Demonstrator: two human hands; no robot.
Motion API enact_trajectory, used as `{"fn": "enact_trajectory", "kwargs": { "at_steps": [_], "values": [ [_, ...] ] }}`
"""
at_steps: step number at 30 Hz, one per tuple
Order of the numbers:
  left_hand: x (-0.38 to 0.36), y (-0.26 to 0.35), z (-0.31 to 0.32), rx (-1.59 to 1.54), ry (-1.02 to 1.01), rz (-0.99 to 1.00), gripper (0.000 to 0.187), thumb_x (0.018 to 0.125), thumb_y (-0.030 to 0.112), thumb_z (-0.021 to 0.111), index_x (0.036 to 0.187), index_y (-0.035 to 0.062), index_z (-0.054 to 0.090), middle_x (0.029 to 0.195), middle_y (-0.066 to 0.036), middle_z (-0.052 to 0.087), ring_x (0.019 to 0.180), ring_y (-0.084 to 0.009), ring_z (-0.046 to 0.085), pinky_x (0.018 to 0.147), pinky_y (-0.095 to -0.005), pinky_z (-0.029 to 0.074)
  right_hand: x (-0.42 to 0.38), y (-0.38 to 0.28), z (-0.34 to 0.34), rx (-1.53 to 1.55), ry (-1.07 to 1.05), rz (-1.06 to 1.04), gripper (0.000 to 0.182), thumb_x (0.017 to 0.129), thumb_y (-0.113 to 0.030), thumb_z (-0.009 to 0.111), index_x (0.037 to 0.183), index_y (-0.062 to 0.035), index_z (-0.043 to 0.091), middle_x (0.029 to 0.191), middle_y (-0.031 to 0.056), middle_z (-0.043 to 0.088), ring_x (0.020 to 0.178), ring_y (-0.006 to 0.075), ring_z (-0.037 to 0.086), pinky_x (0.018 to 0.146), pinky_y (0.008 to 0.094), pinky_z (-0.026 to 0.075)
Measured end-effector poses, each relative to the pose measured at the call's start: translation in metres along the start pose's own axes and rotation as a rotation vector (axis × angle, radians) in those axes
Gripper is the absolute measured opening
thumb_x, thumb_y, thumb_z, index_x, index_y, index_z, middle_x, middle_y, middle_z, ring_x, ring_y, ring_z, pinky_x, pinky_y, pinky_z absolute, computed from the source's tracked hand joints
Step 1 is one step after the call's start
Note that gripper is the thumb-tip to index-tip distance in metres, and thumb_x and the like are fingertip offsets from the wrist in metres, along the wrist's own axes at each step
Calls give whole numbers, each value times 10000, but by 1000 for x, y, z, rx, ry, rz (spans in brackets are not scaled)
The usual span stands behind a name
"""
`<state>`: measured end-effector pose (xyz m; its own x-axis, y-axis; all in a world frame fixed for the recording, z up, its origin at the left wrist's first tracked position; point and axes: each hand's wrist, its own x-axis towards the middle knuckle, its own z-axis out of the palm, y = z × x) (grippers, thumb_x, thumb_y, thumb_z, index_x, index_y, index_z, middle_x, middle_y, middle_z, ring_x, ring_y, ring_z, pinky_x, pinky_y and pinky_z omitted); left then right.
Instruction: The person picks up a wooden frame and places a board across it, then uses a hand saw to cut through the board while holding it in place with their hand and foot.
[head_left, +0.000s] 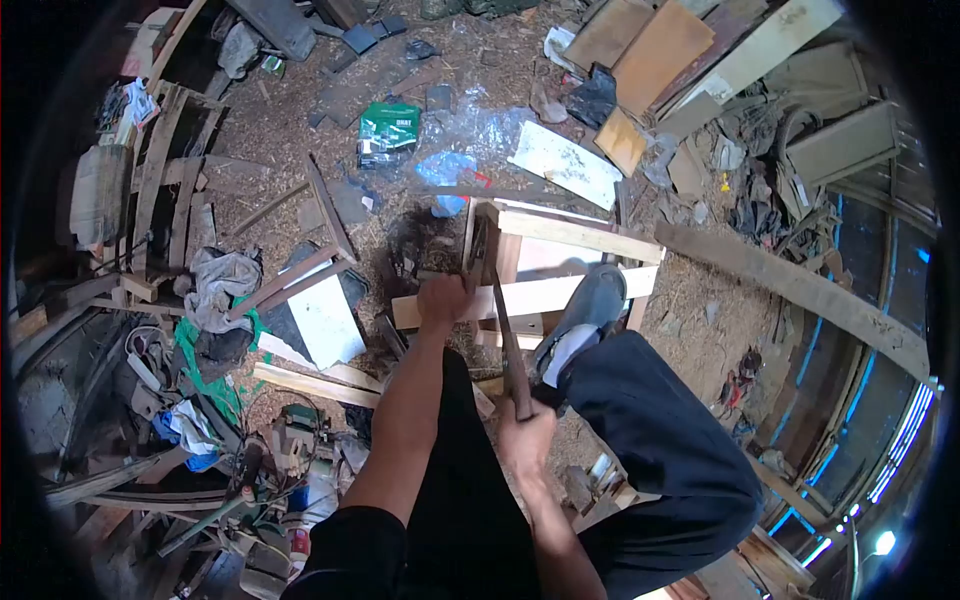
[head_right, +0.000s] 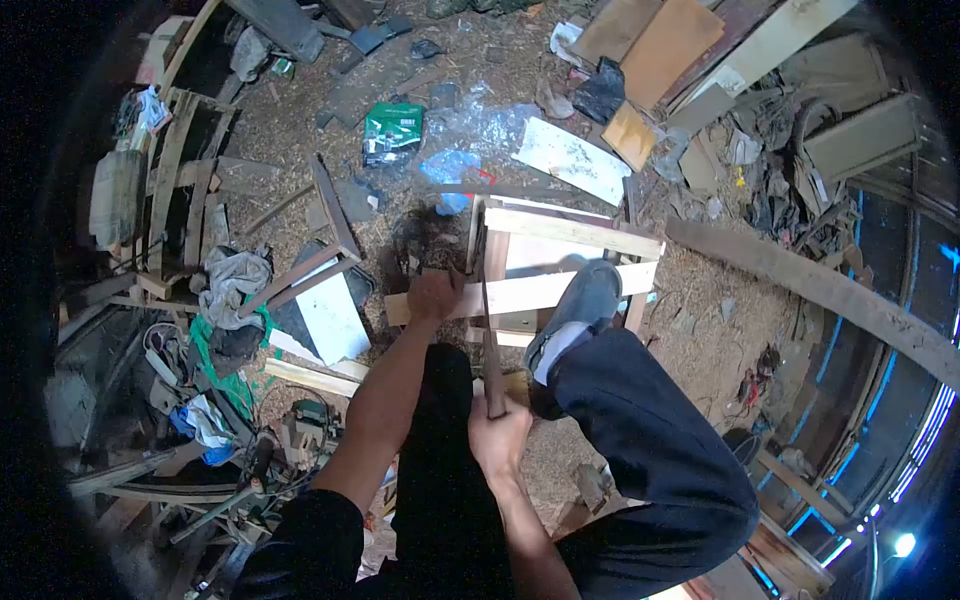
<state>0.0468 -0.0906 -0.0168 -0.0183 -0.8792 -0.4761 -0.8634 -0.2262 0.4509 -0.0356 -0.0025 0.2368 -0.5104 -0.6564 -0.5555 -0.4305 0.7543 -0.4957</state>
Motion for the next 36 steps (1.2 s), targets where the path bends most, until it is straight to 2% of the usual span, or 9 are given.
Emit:
{"fn": "enact_trajectory", "kwargs": {
  "at_steps": [9,14,16,17,27,29,32,34,36],
  "values": [
    [-5,2,-10,-17,-20,-5,496,857,397,414,679,20,683,694,-213,634,651,-377,632,664,-460,522,80,4,36,-78,-28,67,345,762,-268,603,757,76,614,602,249,577,651,348,646,562,402,461],
    [0,-6,-1,-60,-29,-12,519,855,424,417,686,10,681,696,-207,636,674,-367,636,680,-449,520,95,14,57,-4,-57,33,354,772,-280,618,790,73,618,591,248,564,606,354,625,550,409,449],
    [1,-5,-1,-27,-82,-13,536,860,443,420,687,8,680,696,-202,638,671,-362,637,677,-441,520,62,-6,20,-95,-184,160,280,810,-208,585,830,66,633,585,171,593,565,248,611,559,376,453],
    [0,-1,0,-41,-98,-21,536,860,443,420,687,8,680,696,-202,638,671,-362,637,677,-441,520,39,16,11,9,-66,-91,257,803,-163,558,643,38,561,504,3,465,484,79,421,435,304,331],
    [-20,-10,21,89,156,93,515,861,426,425,677,16,677,615,-204,619,601,-344,639,608,-444,526,58,-11,15,-76,-44,90,245,793,-153,577,692,69,603,497,43,494,512,64,458,452,309,364],
    [8,-7,16,139,344,130,507,862,407,421,652,22,675,606,-206,615,583,-346,635,601,-445,526,89,1,35,-30,-52,-34,255,817,-168,543,792,59,656,485,64,498,493,94,475,467,324,383],
    [5,-1,0,46,118,61,500,859,363,403,616,15,665,614,-204,617,570,-362,625,592,-454,523,109,28,62,32,-51,8,256,829,-186,540,860,32,671,506,66,506,513,101,484,476,326,390],
    [6,3,-3,49,78,67,487,854,354,415,611,12,663,611,-205,615,570,-360,624,591,-450,522,90,15,49,53,-21,-78,339,802,-245,590,790,93,598,609,269,550,717,386,638,565,411,451],
    [7,-3,-2,59,28,59,475,848,345,428,606,9,661,607,-206,612,569,-358,623,589,-446,522,39,3,4,-123,-190,53,294,806,-203,591,763,88,582,583,255,525,601,342,628,536,399,435]
  ]
}}
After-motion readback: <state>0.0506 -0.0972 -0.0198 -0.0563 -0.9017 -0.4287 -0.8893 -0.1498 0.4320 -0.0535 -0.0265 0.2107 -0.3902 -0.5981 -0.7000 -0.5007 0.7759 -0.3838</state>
